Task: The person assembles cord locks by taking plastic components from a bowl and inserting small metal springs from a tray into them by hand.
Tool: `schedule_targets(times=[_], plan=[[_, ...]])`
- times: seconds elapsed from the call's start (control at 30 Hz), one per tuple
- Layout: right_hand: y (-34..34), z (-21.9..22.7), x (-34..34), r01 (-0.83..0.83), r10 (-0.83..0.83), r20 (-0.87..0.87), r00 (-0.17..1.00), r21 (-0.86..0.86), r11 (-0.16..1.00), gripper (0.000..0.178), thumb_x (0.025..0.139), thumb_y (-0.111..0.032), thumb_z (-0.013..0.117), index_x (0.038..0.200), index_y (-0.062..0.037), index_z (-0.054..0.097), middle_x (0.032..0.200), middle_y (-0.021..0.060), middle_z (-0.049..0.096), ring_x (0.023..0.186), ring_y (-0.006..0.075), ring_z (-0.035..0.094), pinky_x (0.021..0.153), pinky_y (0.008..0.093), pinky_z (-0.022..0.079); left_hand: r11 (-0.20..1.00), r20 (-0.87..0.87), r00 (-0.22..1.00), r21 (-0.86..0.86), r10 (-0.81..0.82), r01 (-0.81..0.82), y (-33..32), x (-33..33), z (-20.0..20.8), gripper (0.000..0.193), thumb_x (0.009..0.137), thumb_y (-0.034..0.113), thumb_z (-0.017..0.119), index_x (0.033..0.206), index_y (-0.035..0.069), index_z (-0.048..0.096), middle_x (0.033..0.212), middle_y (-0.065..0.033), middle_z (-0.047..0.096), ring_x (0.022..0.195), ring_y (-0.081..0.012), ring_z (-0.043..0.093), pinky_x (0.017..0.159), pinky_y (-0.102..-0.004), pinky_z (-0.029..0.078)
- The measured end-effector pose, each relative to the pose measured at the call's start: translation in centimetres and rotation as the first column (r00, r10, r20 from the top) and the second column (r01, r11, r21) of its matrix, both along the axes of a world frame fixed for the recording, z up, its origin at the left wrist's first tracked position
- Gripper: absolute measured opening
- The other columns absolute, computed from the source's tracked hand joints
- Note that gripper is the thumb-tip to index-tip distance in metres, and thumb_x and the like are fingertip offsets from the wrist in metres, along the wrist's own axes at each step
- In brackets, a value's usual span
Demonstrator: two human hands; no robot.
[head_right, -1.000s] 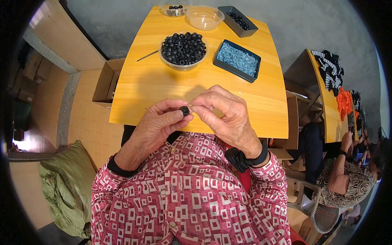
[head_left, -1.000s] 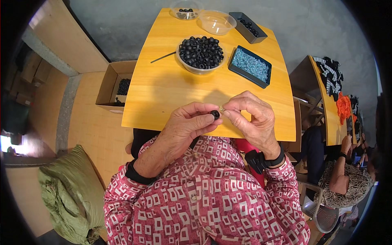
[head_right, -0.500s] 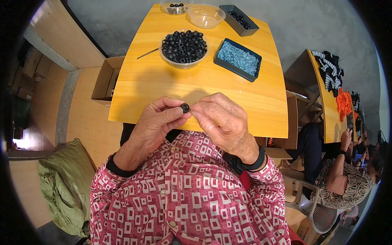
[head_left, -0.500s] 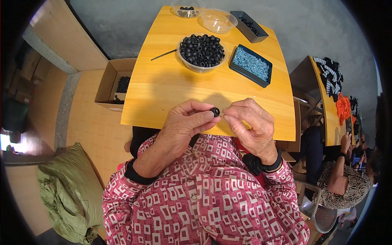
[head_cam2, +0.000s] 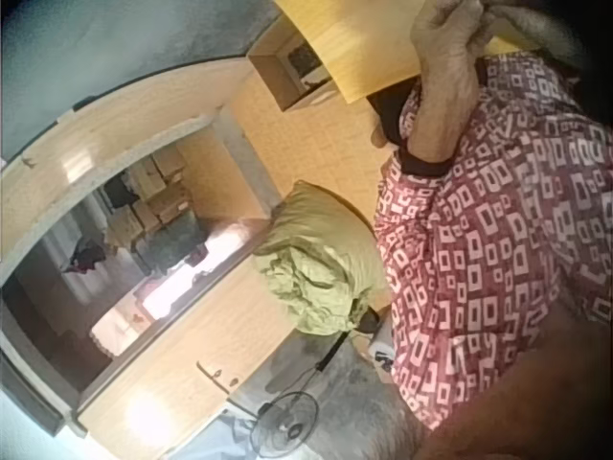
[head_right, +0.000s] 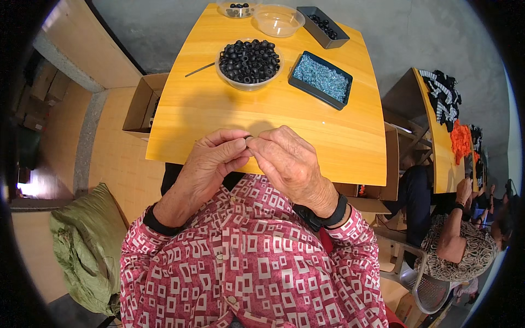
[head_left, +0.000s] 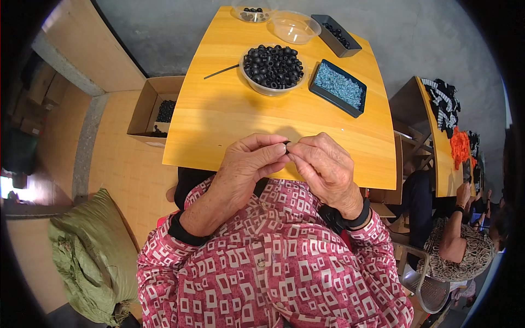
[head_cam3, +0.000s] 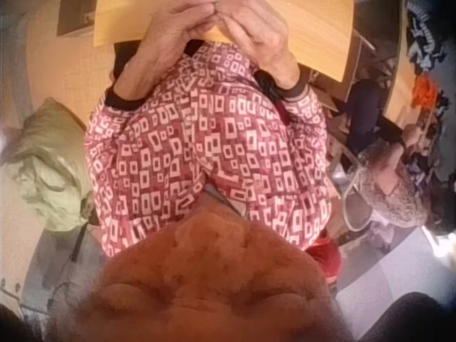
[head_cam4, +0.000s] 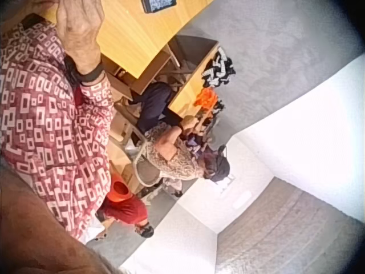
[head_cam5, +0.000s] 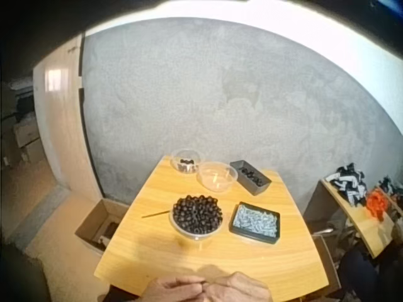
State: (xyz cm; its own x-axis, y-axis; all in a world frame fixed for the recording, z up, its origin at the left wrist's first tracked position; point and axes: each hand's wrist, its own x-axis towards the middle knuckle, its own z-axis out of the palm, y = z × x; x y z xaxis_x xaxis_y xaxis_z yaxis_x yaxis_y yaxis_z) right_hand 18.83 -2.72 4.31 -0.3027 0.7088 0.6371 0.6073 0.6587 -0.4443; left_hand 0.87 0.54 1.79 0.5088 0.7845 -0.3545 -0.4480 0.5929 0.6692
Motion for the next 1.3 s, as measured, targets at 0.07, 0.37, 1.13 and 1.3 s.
schedule_targets(times=[0.07,0.37,1.13,1.3], plan=[[0.0,0.1,0.1,0.002,-0.003,-0.028,1.000,-0.023,1.000,0.019,0.074,0.005,0.069,0.093,0.0029,0.066,0.085,0.0128,0.063,0.074,0.0261,0.062,0.063,0.0331,0.051,1.000,0.007,1.000,-0.009,-0.002,0.002,0.0,0.0,0.1,0.013,0.089,0.006,0.065,0.102,0.003,0.064,0.096,-0.0050,0.066,0.084,-0.0127,0.065,0.078,-0.0233,0.056],[-0.2,0.0,0.3,0.051,-0.062,-0.118,0.991,-0.096,0.994,0.020,0.075,0.001,0.072,0.094,0.0023,0.067,0.086,0.0136,0.065,0.077,0.0250,0.065,0.067,0.0309,0.053,0.999,-0.013,1.000,0.046,-0.025,0.025,0.0,-0.1,0.5,0.010,0.089,0.005,0.065,0.098,0.003,0.064,0.096,-0.0055,0.066,0.087,-0.0143,0.066,0.077,-0.0240,0.056],[0.5,-0.9,0.5,-0.003,-0.001,-0.075,0.997,-0.042,0.999,0.023,0.072,-0.001,0.074,0.093,0.0031,0.066,0.086,0.0127,0.065,0.077,0.0265,0.063,0.065,0.0333,0.053,0.999,-0.018,0.999,0.013,-0.038,0.038,-0.1,0.3,-0.5,0.013,0.091,0.008,0.064,0.104,0.004,0.065,0.096,-0.0041,0.065,0.086,-0.0112,0.064,0.079,-0.0241,0.056],[0.5,-0.9,0.5,-0.013,0.012,-0.044,0.999,-0.008,1.000,0.023,0.072,0.000,0.073,0.094,0.0035,0.066,0.088,0.0134,0.064,0.078,0.0270,0.063,0.066,0.0336,0.052,0.999,-0.058,0.998,0.043,0.002,0.000,0.1,0.2,-0.5,0.015,0.089,0.005,0.064,0.104,0.004,0.065,0.097,-0.0044,0.065,0.087,-0.0119,0.064,0.079,-0.0239,0.056]])
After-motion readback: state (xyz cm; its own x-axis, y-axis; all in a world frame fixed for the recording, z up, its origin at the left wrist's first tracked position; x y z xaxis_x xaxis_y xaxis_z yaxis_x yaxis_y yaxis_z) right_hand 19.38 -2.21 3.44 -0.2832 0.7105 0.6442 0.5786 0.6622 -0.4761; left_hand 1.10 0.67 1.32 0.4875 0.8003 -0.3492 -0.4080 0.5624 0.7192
